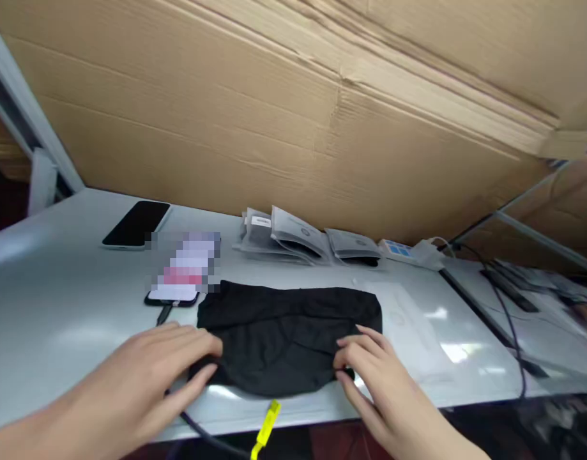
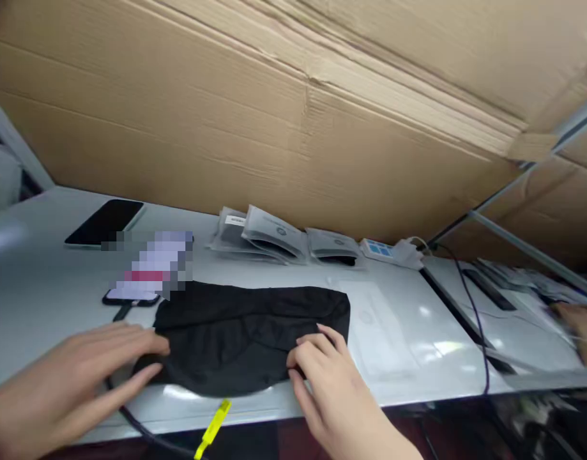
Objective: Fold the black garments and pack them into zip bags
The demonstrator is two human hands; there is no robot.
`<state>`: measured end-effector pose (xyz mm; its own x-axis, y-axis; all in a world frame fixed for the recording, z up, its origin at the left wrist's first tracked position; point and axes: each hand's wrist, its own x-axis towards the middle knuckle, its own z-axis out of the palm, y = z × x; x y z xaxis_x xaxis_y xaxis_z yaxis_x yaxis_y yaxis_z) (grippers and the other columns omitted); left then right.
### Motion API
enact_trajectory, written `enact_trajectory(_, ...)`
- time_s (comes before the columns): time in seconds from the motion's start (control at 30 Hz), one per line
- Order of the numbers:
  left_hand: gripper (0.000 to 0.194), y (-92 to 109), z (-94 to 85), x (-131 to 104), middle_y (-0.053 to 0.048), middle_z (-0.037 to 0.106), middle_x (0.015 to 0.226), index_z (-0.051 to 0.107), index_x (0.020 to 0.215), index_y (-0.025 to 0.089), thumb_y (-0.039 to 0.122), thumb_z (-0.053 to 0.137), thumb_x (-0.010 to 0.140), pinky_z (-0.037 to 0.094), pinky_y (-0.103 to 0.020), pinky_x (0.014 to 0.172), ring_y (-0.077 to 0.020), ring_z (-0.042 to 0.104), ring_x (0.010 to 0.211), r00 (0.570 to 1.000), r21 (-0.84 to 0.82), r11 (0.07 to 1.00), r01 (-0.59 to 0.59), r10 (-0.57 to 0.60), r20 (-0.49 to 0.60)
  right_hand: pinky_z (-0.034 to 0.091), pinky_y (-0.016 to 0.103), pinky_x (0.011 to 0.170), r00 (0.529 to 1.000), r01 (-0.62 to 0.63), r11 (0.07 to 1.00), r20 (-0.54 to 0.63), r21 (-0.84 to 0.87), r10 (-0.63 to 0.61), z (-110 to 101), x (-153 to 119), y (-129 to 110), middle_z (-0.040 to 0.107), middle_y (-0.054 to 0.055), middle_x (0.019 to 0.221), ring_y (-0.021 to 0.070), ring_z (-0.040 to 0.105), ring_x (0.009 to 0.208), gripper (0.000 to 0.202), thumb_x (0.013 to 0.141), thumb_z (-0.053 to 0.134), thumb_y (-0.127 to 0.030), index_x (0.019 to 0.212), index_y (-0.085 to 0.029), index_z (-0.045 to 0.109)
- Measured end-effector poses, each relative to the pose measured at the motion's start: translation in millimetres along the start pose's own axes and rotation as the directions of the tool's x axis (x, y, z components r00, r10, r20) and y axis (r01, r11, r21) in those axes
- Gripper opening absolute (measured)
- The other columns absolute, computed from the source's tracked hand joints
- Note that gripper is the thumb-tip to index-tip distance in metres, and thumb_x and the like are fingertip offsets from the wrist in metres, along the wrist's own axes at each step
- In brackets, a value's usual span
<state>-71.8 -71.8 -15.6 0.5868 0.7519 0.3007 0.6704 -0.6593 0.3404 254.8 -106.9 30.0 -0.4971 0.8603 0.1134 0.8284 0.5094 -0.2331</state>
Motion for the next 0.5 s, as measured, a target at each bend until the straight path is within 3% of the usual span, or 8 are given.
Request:
enact_trajectory(0.13,0.027,-21.4,-21.0,40.9,-0.004,0.071,0.098,0.061,0.107,0.025,0.036,0.042,0.092,0.05,-0.03,0.065,-0.0224,0.068,0.078,0.995,0.09,0.993,0.077,-0.082,0.055,0.049,0.045,0.087,0.987,-0.092,0.995,-0.137,-0.027,0.088,5.2,33.5,18.8,0.068,0.007,0.093,0.0246,0.062,0.092,0.013,0.091,0.048,-0.016,0.096,-0.022,0.058)
enact_trajectory(0.23,0.029,-23.8,-30.1,58.4,-0.007,0.068,0.102,0.061,0.109,0.023,0.037,0.043,0.091,0.049,-0.034,0.065,-0.0251,0.066,0.081,0.996,0.219,0.975,0.044,-0.059,0.062,0.048,0.045,0.088,0.972,-0.124,0.99,-0.208,-0.07,0.107,3.9,45.9,33.7,0.069,0.009,0.1,0.0276,0.062,0.098,0.016,0.091,0.051,-0.022,0.104,-0.021,0.06)
enact_trajectory(0.37,0.028,3.3,-25.4,61.8,-0.011,0.067,0.107,0.064,0.107,0.021,0.031,0.043,0.092,0.049,-0.04,0.072,-0.0279,0.064,0.088,0.996,0.346,0.934,-0.091,0.092,0.014,0.047,0.044,0.086,0.945,-0.227,0.972,-0.255,-0.064,0.204,-11.8,27.5,58.1,0.071,0.01,0.101,0.0276,0.064,0.097,0.023,0.094,0.044,-0.031,0.104,-0.022,0.062)
enact_trajectory(0.5,0.027,42.2,7.4,75.5,-0.01,0.067,0.116,0.063,0.111,0.019,0.024,0.046,0.091,0.046,-0.044,0.088,-0.0303,0.06,0.107,0.965,0.279,0.924,-0.26,0.258,0.044,0.048,0.043,0.073,0.876,-0.45,0.893,-0.215,-0.037,0.432,-25.0,-3.5,85.8,0.073,0.008,0.083,0.0294,0.068,0.079,0.032,0.093,0.04,-0.04,0.107,-0.023,0.063)
